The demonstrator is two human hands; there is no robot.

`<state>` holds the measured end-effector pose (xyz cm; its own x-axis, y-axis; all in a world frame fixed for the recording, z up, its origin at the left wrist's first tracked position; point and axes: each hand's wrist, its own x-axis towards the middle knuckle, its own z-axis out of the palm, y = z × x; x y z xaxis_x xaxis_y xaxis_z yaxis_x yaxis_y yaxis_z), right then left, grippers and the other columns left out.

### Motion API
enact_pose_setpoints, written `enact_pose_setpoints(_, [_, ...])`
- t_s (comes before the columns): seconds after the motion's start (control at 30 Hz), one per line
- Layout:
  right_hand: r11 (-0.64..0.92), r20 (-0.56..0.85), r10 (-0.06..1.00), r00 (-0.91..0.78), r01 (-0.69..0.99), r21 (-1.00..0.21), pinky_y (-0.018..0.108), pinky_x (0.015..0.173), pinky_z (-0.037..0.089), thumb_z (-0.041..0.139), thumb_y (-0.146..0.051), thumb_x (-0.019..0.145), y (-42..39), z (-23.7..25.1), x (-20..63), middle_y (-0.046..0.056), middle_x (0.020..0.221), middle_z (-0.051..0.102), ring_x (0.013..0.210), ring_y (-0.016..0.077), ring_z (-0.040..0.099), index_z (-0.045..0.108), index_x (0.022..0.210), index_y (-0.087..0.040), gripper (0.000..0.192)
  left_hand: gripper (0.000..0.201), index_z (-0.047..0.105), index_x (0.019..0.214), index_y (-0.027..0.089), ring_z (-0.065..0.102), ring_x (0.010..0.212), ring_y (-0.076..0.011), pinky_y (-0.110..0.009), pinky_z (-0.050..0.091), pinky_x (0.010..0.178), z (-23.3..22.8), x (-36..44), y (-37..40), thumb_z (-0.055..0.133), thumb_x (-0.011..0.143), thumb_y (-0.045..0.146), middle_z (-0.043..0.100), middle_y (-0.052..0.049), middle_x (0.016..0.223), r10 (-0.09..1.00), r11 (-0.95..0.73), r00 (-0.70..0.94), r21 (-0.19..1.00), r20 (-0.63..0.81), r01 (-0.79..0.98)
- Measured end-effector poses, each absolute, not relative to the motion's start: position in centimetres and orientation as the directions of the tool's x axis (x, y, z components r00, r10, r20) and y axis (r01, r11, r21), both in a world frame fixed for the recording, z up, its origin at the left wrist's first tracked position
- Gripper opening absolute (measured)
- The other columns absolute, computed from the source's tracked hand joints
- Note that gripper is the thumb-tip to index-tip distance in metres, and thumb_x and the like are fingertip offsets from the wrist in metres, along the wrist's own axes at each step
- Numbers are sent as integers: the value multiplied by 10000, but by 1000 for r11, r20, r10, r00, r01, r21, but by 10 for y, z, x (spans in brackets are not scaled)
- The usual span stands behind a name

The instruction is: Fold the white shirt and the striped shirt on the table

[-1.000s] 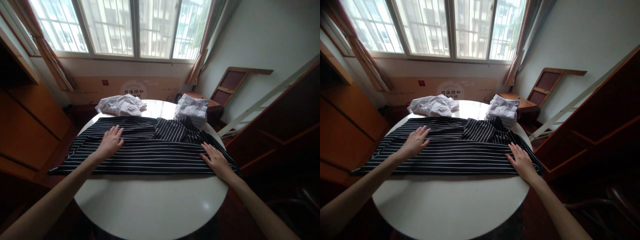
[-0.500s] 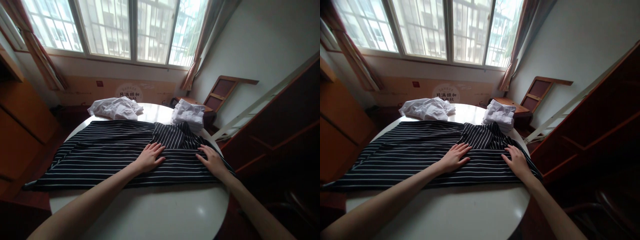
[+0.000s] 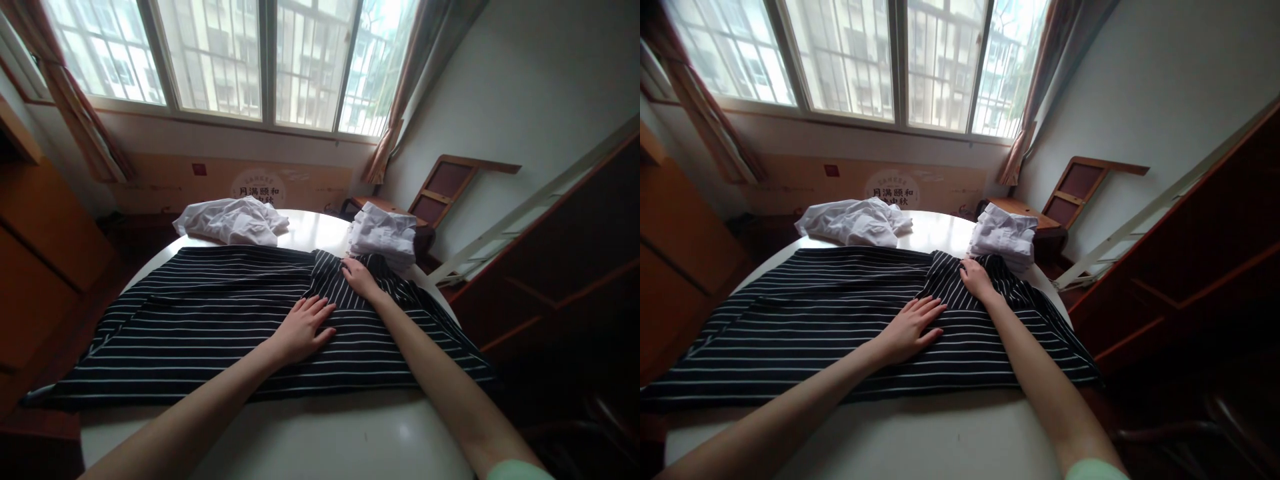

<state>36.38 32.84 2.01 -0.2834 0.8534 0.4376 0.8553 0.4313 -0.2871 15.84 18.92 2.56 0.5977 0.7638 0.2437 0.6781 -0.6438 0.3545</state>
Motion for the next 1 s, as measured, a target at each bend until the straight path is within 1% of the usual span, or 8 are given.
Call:
enact_pose_setpoints(0.13, [445, 416, 859, -299, 839, -313, 414, 963, 351, 455, -251, 782, 333, 5, 370, 126, 1127, 572, 1111, 240, 475, 563, 1057, -140, 316, 502, 349, 1293, 247, 289, 1264, -210, -406, 214, 1041, 26, 158, 189, 295, 855, 487, 388, -48, 1352, 760, -649, 598, 349, 257, 676])
enact_pose_setpoints(0.23, [435, 457, 857, -235, 806, -401, 392, 948, 362, 438, -281, 789, 331, 8, 373, 110, 1116, 580, 1091, 229, 491, 558, 1064, -155, 325, 484, 378, 1270, 227, 331, 1236, -200, -397, 224, 1037, 28, 158, 188, 283, 864, 472, 436, -50, 1313, 761, -649, 587, 350, 276, 676])
enact_pose_setpoints(0.43, [179, 507, 836, 210, 769, -614, 346, 822, 408, 351, -154, 740, 321, 20, 378, 90, 912, 627, 889, 205, 558, 576, 884, -160, 267, 431, 445, 1204, 212, 373, 1195, -197, -399, 247, 1020, 29, 159, 187, 298, 870, 442, 491, -52, 1251, 790, -612, 528, 344, 313, 712])
enact_pose_setpoints(0.57, [-84, 381, 722, 577, 621, -779, 339, 763, 398, 430, -171, 656, 322, 23, 386, 74, 838, 580, 799, 209, 531, 501, 787, -176, 150, 432, 444, 1206, 216, 359, 1206, -203, -411, 239, 1023, 26, 159, 188, 305, 867, 445, 475, -53, 1267, 797, -603, 528, 337, 292, 723])
enact_pose_setpoints(0.63, [-161, 305, 661, 686, 527, -835, 338, 757, 390, 458, -196, 637, 324, 23, 390, 75, 840, 562, 796, 211, 519, 467, 790, -181, 155, 429, 445, 1206, 215, 358, 1206, -201, -410, 240, 1023, 26, 159, 189, 307, 868, 442, 474, -54, 1268, 796, -605, 533, 335, 288, 722])
enact_pose_setpoints(0.77, [-160, 270, 670, 691, 490, -857, 321, 723, 398, 482, -249, 642, 326, 23, 394, 56, 773, 576, 740, 202, 529, 466, 755, -188, 130, 434, 444, 1208, 210, 359, 1205, -201, -407, 241, 1024, 25, 158, 189, 310, 866, 442, 473, -59, 1268, 795, -606, 535, 331, 286, 723])
enact_pose_setpoints(0.9, [-103, 268, 775, 572, 533, -839, 322, 703, 415, 448, -346, 696, 325, 23, 392, 46, 675, 613, 703, 213, 557, 520, 629, -197, 179, 431, 441, 1211, 214, 363, 1200, -201, -410, 244, 1021, 26, 158, 189, 312, 865, 438, 471, -55, 1270, 795, -606, 538, 333, 281, 722])
enact_pose_setpoints(1.0, [-62, 262, 844, 468, 570, -819, 360, 745, 424, 448, -362, 692, 327, 22, 393, 70, 721, 660, 772, 248, 580, 602, 624, -191, 240, 427, 441, 1211, 217, 362, 1201, -202, -409, 245, 1020, 27, 159, 189, 318, 864, 433, 471, -53, 1270, 796, -605, 537, 337, 278, 722])
